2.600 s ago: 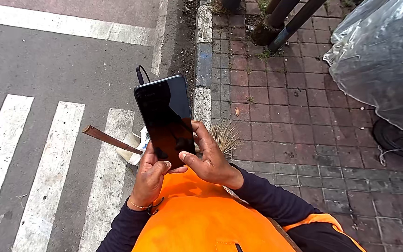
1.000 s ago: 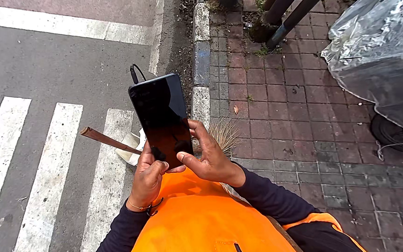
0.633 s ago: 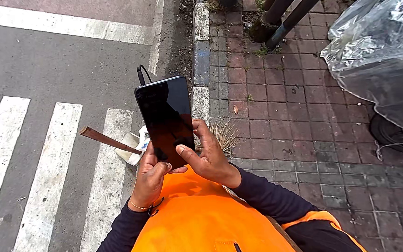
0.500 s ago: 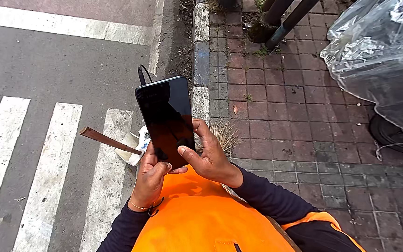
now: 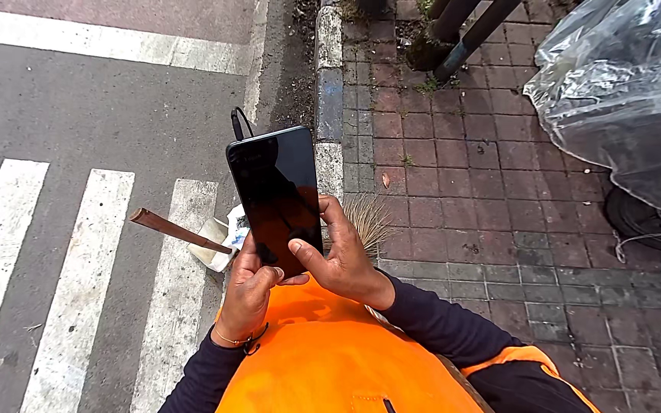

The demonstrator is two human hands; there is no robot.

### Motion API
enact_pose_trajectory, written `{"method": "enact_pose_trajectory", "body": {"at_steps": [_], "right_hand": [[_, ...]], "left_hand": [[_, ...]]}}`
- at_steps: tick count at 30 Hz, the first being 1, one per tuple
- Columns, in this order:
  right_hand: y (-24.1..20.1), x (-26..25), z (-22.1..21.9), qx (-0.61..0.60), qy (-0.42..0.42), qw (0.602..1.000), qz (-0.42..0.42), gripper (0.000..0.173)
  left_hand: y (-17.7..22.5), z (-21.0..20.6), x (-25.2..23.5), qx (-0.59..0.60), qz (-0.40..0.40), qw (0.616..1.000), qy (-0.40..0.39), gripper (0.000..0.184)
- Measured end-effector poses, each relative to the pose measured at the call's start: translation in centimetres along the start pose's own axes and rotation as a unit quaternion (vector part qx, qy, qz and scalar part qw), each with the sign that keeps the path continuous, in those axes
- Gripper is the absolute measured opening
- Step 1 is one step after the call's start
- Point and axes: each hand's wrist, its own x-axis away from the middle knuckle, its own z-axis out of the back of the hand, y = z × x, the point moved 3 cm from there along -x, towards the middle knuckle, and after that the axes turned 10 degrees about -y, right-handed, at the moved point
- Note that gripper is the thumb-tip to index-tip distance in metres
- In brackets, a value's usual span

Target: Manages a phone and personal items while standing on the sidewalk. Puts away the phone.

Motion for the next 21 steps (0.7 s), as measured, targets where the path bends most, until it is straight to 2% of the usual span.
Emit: {"method": "enact_pose_trajectory", "body": {"at_steps": [5,13,18,21], "right_hand": [[0.37,-0.11,0.51,-0.008,-0.052,0.998,0.033,0.045],[0.31,-0.22,0.23,0.001,-0.017,1.0,0.023,0.034],[0.43,-0.19,0.75,0.003,-0.05,0.998,0.042,0.043],[0.44,-0.19,0.73,0.015,-0.044,0.998,0.042,0.045]], "left_hand": [[0.03,0.32,0.09,0.003,0.0,1.0,-0.002,0.053],[0.15,0.27,0.08,-0.006,0.004,1.0,-0.005,0.052],[0.17,0.34,0.02,-0.001,0.005,1.0,-0.005,0.051],[0.15,0.35,-0.05,-0.003,0.006,1.0,-0.002,0.051]]}}
